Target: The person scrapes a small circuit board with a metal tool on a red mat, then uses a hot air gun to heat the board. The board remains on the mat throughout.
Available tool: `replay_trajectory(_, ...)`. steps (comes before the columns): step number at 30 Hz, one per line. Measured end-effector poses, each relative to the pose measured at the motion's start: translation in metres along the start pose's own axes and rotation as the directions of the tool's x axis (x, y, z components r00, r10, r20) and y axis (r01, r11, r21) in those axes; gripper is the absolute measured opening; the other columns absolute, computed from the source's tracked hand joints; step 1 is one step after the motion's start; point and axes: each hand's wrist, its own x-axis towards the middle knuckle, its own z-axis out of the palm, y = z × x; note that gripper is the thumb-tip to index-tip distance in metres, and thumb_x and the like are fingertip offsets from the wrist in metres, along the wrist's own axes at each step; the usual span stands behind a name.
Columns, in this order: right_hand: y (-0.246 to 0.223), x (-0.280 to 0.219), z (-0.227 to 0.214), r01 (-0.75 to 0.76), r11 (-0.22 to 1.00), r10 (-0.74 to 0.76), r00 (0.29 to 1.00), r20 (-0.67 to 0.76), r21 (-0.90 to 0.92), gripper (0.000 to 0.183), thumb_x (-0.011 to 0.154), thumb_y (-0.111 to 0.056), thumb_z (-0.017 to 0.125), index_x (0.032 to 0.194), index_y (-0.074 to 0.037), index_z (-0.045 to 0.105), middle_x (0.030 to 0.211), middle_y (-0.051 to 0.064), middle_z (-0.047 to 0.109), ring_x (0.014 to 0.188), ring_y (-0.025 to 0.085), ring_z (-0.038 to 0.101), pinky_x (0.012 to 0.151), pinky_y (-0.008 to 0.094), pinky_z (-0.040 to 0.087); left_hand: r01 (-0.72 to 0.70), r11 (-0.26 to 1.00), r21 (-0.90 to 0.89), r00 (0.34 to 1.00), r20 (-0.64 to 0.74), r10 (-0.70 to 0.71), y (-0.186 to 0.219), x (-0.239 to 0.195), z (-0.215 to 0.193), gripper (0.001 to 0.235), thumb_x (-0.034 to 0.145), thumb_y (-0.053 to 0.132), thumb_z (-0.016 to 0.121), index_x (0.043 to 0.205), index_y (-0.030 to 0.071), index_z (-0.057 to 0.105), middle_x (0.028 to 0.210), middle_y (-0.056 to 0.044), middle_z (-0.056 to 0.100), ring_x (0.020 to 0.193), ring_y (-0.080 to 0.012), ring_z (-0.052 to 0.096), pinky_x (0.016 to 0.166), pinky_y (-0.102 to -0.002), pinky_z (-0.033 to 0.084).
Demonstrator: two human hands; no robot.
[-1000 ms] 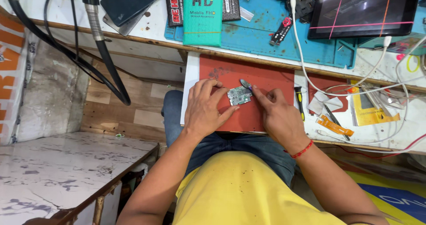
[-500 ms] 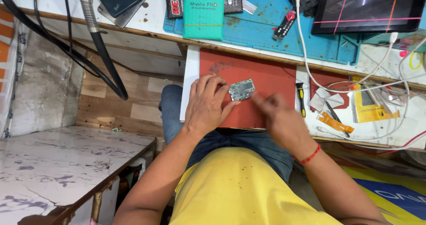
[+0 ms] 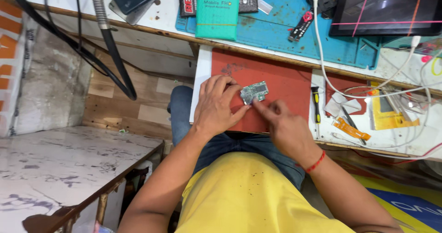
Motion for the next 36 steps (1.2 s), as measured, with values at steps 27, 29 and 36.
replay_trajectory(27,0.002,0.004,-0.003,0.009,1.000,-0.010,1.000,-0.030,-0.018,0.057,0.085,-0.004,0.058,0.140,-0.018,0.063,0.104,0.016,0.065,0.066,0.038,0.066,0.057,0.047,0.055,0.070,0.996,0.047,0.996,0.051,-0.072,0.005,0.004,0.005,0.050,0.075,0.034,0.086,0.110,0.006,0.064,0.125,-0.012,0.052,0.126,-0.0331,0.046,0.106,-0.048,0.035)
replay_trajectory(29,0.001,0.006,-0.003,0.013,1.000,-0.012,0.999,0.035,-0.021,0.055,0.084,-0.006,0.059,0.136,-0.023,0.065,0.103,0.014,0.065,0.063,0.037,0.067,0.055,0.047,0.055,0.066,0.996,0.052,0.996,0.055,-0.069,0.003,0.005,0.004,0.050,0.075,0.035,0.086,0.110,0.006,0.064,0.126,-0.012,0.053,0.126,-0.0332,0.046,0.107,-0.048,0.035)
replay_trajectory(36,0.003,0.005,0.001,0.014,1.000,-0.014,1.000,-0.006,-0.007,0.058,0.085,-0.006,0.059,0.141,-0.023,0.062,0.103,0.011,0.064,0.066,0.036,0.067,0.054,0.047,0.054,0.049,0.997,0.057,0.998,0.030,-0.050,0.003,0.003,0.001,0.050,0.075,0.036,0.085,0.110,0.007,0.065,0.126,-0.012,0.054,0.126,-0.0335,0.046,0.107,-0.048,0.036)
